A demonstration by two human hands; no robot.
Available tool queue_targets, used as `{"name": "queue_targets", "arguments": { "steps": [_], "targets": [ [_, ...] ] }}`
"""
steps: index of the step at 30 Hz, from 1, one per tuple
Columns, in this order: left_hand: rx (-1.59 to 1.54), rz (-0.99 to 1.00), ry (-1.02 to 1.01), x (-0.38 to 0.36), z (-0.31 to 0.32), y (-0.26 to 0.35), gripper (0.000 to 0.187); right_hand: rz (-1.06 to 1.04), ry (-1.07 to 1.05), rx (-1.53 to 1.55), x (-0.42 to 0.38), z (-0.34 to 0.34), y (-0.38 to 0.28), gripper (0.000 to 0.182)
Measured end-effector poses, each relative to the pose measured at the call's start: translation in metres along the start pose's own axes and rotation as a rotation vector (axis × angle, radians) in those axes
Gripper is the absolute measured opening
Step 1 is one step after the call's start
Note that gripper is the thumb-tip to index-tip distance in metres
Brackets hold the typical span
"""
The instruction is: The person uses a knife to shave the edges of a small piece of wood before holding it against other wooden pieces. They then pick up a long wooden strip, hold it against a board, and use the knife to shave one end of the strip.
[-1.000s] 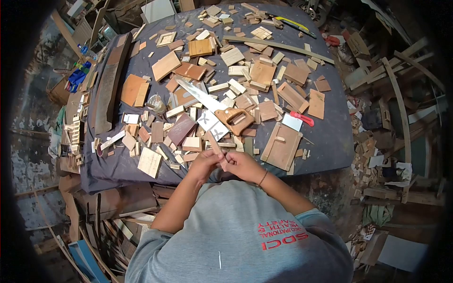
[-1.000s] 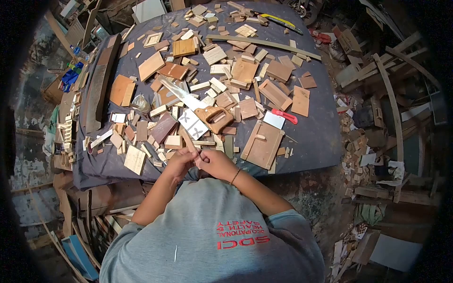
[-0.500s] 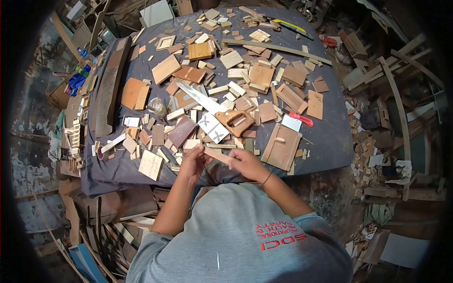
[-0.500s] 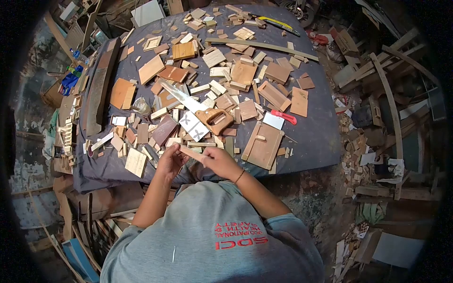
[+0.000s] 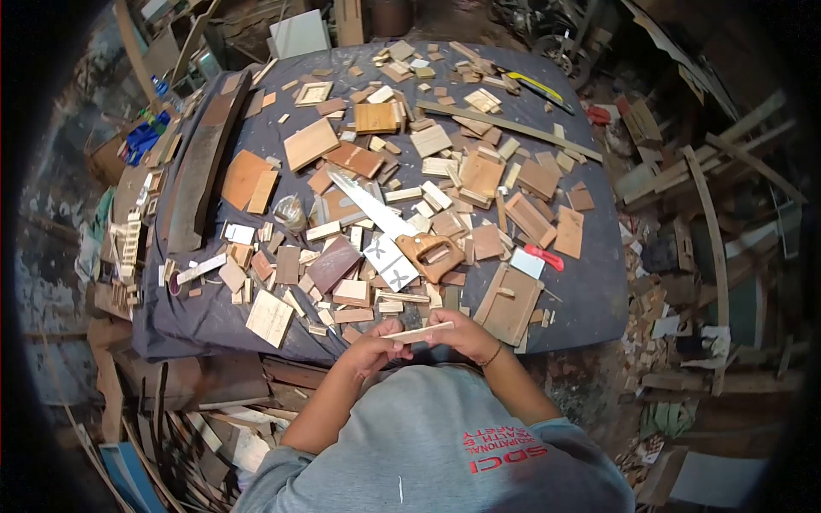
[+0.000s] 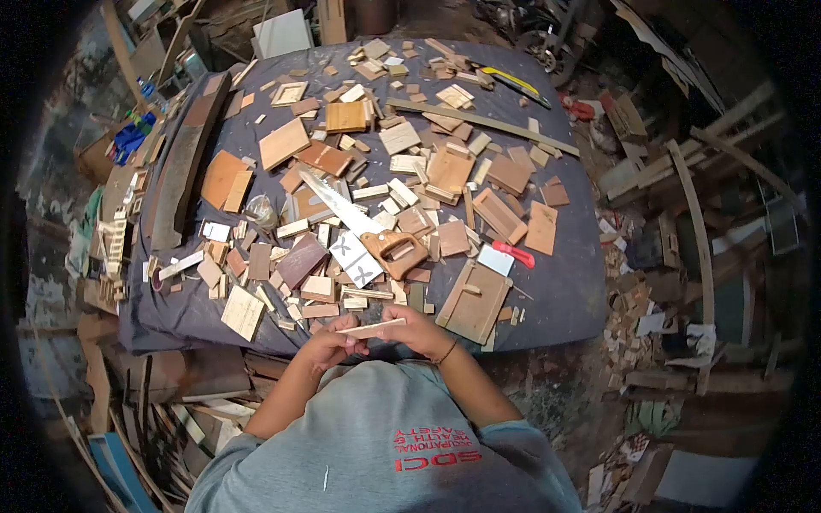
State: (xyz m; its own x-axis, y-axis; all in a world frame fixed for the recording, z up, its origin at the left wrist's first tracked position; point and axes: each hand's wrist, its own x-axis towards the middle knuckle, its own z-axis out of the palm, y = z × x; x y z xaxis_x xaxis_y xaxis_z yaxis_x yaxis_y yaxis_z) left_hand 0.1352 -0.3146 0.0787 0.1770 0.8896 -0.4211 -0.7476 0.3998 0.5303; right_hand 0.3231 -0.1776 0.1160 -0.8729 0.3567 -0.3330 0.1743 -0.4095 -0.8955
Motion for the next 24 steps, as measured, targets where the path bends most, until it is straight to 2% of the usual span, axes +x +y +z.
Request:
{"name": "queue_targets", "arguments": {
  "steps": [5, 13, 15, 18, 24],
  "targets": [
    [-0.068, 0.011, 0.005, -0.019, -0.013, 0.001, 0.028, 0.108, -0.136, -0.060, 0.018, 0.012, 0.002, 0.021],
    [-0.115, 0.093, -0.004, -0.038, -0.030, 0.013, 0.020, 0.118, -0.273, -0.174, 0.060, 0.028, -0.008, 0.018],
    [-0.141, 0.181, 0.169, -0.041, -0.030, 0.015, 0.020, 0.118, -0.228, -0.177, 0.064, 0.035, -0.011, 0.019],
    [-0.128, 0.184, 0.123, -0.037, -0.031, 0.025, 0.024, 0.111, -0.202, -0.263, 0.064, 0.036, -0.016, 0.020],
    [0.022, 0.151, 0.088, -0.022, -0.018, 0.033, 0.028, 0.096, -0.118, -0.160, 0.050, 0.021, 0.002, 0.018]
  ]
}}
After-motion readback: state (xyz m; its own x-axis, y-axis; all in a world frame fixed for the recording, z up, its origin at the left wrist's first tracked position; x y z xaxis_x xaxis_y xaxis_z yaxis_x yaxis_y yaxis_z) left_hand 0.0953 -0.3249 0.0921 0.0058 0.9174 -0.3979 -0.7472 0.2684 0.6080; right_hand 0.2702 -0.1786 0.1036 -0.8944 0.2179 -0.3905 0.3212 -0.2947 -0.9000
